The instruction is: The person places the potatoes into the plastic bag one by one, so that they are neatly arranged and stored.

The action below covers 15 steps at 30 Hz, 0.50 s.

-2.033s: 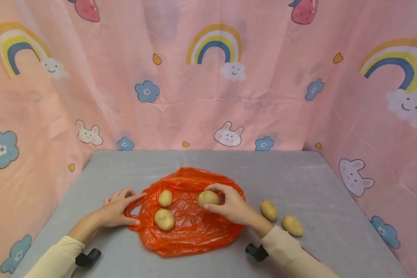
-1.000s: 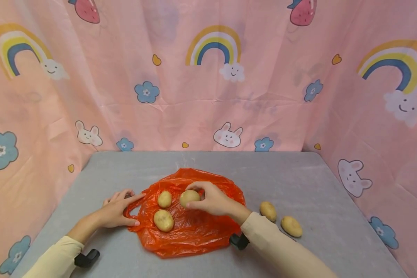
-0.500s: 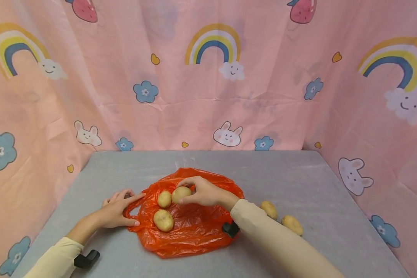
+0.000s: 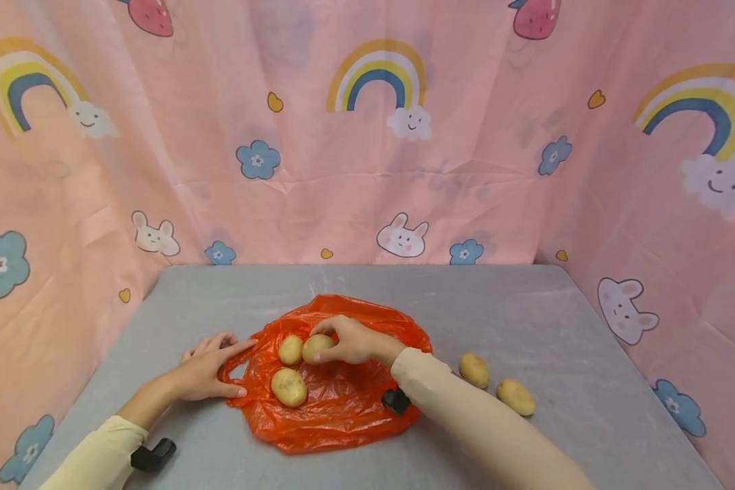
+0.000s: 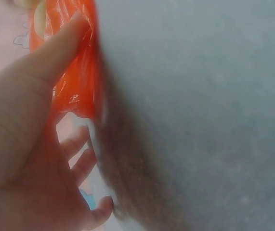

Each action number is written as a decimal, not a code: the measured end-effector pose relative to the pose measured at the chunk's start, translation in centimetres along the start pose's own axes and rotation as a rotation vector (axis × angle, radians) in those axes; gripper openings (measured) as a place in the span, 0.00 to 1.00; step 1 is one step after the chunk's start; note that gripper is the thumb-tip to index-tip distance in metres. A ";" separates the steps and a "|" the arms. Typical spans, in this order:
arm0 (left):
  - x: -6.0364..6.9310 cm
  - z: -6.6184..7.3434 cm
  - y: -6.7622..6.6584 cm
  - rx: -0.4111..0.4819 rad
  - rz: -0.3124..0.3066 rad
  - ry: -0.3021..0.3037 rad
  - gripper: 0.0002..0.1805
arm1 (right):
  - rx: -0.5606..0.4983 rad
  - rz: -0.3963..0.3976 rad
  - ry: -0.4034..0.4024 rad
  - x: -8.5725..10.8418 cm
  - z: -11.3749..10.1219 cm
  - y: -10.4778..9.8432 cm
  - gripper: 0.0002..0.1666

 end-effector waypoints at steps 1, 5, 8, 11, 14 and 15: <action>0.0 0.0 -0.1 -0.001 -0.002 -0.001 0.49 | 0.007 -0.005 0.001 -0.1 0.0 0.0 0.24; 0.0 0.1 -0.2 0.002 -0.013 -0.007 0.49 | 0.047 -0.019 -0.002 -0.6 0.2 0.3 0.23; 0.0 0.1 -0.1 0.002 -0.020 -0.015 0.49 | 0.077 -0.015 0.002 -0.8 0.4 0.5 0.25; 0.0 0.1 -0.1 0.001 -0.023 -0.016 0.49 | 0.073 0.001 0.012 -0.9 0.6 0.6 0.26; -0.1 0.0 -0.2 0.002 -0.017 -0.014 0.49 | 0.060 0.024 0.021 -0.9 0.7 0.4 0.26; -0.1 0.0 -0.2 0.001 -0.012 -0.012 0.49 | 0.055 0.029 0.022 -0.8 0.7 0.3 0.26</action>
Point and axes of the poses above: each hand's wrist, its own x-axis away from the middle knuckle, its own y-axis out of the palm, z = x × y, the point moved 3 cm from there along -x, towards the middle knuckle, and after that the axes turned 4 degrees about y, right-handed, at the moved point
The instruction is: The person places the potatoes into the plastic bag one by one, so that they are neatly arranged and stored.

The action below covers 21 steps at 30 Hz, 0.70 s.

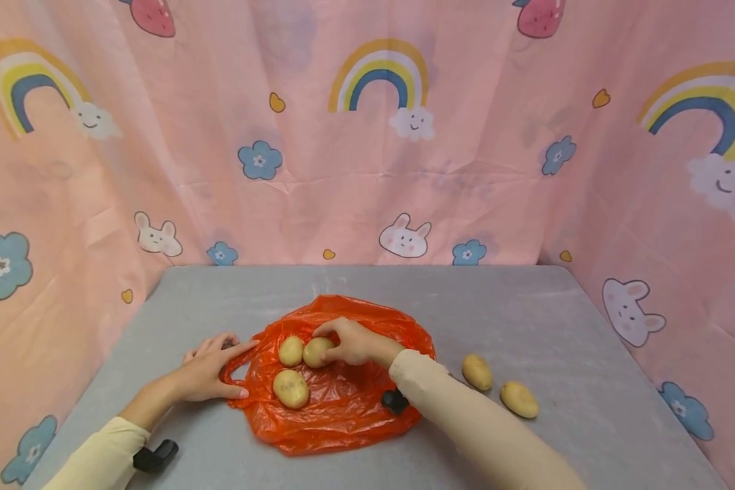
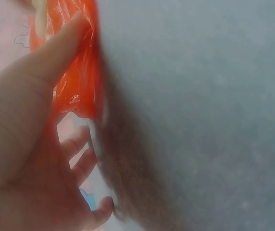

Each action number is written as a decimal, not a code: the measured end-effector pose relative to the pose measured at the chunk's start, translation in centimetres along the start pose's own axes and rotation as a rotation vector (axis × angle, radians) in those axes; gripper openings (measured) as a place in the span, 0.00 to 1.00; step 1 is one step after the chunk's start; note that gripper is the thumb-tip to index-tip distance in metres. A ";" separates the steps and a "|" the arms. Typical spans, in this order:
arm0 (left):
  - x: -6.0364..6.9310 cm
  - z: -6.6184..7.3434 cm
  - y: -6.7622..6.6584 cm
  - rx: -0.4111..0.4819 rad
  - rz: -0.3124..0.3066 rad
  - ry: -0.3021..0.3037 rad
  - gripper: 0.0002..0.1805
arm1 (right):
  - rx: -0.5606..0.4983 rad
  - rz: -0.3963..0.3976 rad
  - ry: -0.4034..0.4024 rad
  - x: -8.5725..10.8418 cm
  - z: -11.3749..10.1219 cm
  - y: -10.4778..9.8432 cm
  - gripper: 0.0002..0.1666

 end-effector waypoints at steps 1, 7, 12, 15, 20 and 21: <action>0.0 0.0 0.0 -0.005 0.005 0.004 0.49 | -0.007 0.004 0.000 0.1 0.0 -0.1 0.26; -0.1 0.0 0.1 -0.015 0.018 0.013 0.50 | -0.034 0.002 -0.018 0.5 0.3 -0.3 0.28; -0.3 0.0 0.2 -0.013 0.022 0.017 0.49 | -0.071 0.012 0.000 1.2 0.3 -0.8 0.28; -0.2 0.1 0.1 -0.014 0.015 0.014 0.49 | -0.090 0.016 -0.004 1.7 0.2 -1.2 0.27; 0.0 0.2 0.0 -0.012 0.001 -0.002 0.49 | -0.099 0.029 -0.039 2.7 0.0 -2.1 0.28; 0.1 0.2 -0.1 -0.011 0.001 -0.003 0.49 | -0.104 0.032 -0.043 2.9 0.0 -2.2 0.28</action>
Point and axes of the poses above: each hand's wrist, its own x-axis away from the middle knuckle, its own y-axis out of the palm, z = x × y, the point moved 3 cm from there along -x, towards the middle knuckle, and after that the axes turned 4 degrees about y, right-handed, at the moved point
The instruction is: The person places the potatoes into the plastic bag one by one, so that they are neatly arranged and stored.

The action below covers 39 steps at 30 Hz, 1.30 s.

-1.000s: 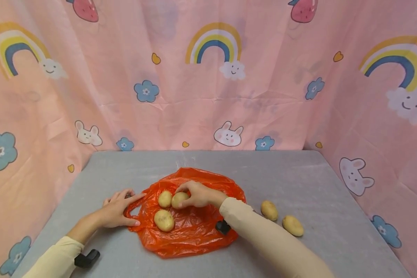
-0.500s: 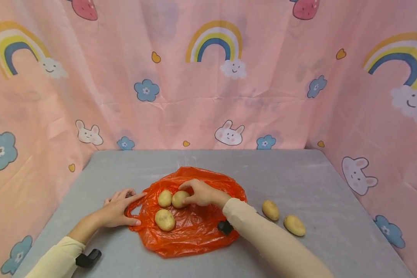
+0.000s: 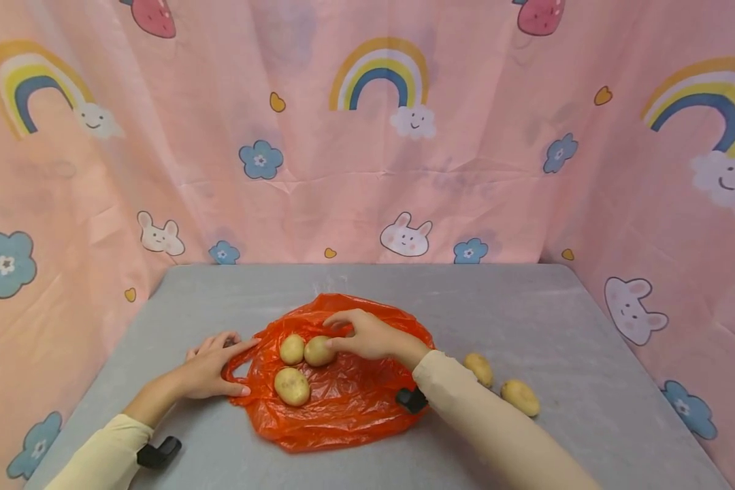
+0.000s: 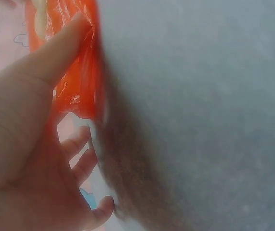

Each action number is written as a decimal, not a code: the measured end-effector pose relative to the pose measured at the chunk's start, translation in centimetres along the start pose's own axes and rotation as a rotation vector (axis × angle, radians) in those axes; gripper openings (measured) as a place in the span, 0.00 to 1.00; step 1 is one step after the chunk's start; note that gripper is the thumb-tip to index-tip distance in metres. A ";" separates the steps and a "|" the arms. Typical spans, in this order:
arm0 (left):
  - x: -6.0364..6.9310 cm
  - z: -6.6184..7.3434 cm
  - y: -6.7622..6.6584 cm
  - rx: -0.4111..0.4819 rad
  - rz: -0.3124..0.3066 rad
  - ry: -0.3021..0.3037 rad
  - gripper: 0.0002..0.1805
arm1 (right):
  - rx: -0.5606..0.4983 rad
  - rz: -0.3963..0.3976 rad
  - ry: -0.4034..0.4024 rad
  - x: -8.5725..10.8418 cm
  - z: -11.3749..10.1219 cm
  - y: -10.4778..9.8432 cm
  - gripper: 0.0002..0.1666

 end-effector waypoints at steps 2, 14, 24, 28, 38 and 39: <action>0.1 0.1 0.0 0.005 0.001 0.001 0.49 | -0.010 0.005 0.003 0.5 -0.1 -0.3 0.29; -0.2 -0.1 0.2 0.003 0.013 0.017 0.50 | -0.092 0.078 -0.050 3.1 -0.4 -2.4 0.28; -0.2 -0.4 0.3 -0.021 0.016 0.028 0.49 | -0.069 0.128 -0.053 5.5 0.8 -4.1 0.28; -0.3 -0.2 0.2 -0.044 0.031 0.051 0.49 | -0.067 0.155 -0.049 6.6 1.3 -5.0 0.27; -0.5 -0.4 0.3 -0.017 0.084 0.103 0.46 | -0.083 0.214 -0.016 9.6 3.0 -7.2 0.27; -0.5 -0.4 0.3 -0.007 0.082 0.100 0.46 | -0.082 0.218 -0.013 9.9 3.2 -7.4 0.27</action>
Point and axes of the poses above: each hand's wrist, its own x-axis away from the middle knuckle, its own y-axis out of the palm, z = x × y, the point moved 3 cm from there along -x, towards the middle knuckle, and after that the axes turned 4 degrees about y, right-handed, at the moved point
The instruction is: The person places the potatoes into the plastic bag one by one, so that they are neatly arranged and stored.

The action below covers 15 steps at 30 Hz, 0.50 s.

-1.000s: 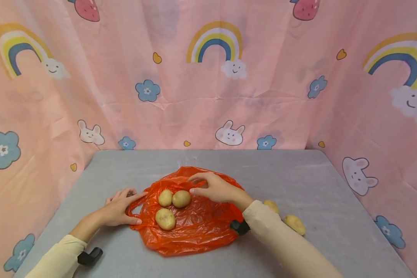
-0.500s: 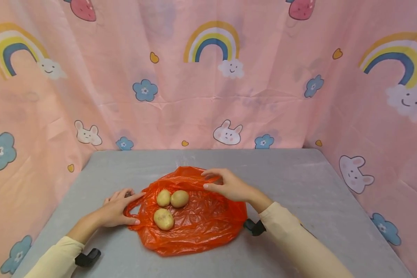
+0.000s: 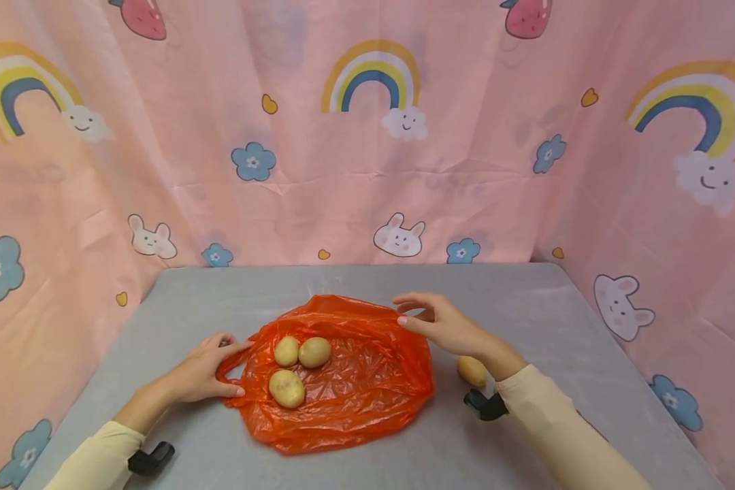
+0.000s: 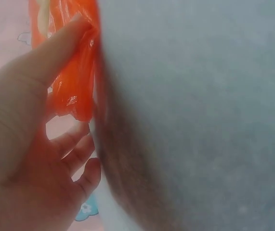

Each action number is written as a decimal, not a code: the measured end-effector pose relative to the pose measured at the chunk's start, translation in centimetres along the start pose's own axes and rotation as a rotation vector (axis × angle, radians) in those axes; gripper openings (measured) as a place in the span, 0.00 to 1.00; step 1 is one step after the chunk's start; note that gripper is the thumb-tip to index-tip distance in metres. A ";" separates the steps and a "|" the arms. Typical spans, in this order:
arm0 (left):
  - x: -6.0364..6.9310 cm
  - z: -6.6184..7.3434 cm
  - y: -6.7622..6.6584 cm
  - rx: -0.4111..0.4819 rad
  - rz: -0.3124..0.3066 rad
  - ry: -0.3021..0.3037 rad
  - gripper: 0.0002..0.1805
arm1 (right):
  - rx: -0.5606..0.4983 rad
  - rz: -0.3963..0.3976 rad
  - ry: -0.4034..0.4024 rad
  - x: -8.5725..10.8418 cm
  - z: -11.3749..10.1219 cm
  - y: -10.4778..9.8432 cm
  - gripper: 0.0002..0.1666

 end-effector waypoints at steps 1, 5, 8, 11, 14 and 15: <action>0.0 0.0 0.0 0.005 0.000 0.000 0.46 | 0.004 0.004 0.002 0.2 0.2 -0.2 0.27; 0.0 -0.2 -0.2 0.041 -0.017 -0.008 0.47 | 0.020 0.024 0.023 1.1 0.9 -0.8 0.27; 0.0 -0.4 -0.3 0.074 -0.036 -0.013 0.47 | 0.028 0.042 0.031 1.6 1.3 -1.2 0.27; -0.1 -0.9 -0.3 0.122 -0.057 -0.017 0.47 | 0.030 0.055 0.036 2.1 1.7 -1.4 0.27; -0.2 -1.3 -0.3 0.181 -0.081 -0.029 0.47 | 0.031 0.064 0.039 2.6 2.2 -1.8 0.26; -0.2 -1.5 -0.3 0.198 -0.091 -0.033 0.46 | 0.032 0.064 0.044 2.7 2.3 -1.9 0.26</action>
Point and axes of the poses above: each hand's wrist, its own x-axis away from the middle knuckle, its own y-axis out of the palm, z = x × y, the point moved 3 cm from there along -x, towards the middle knuckle, and after that the axes turned 4 degrees about y, right-handed, at the moved point
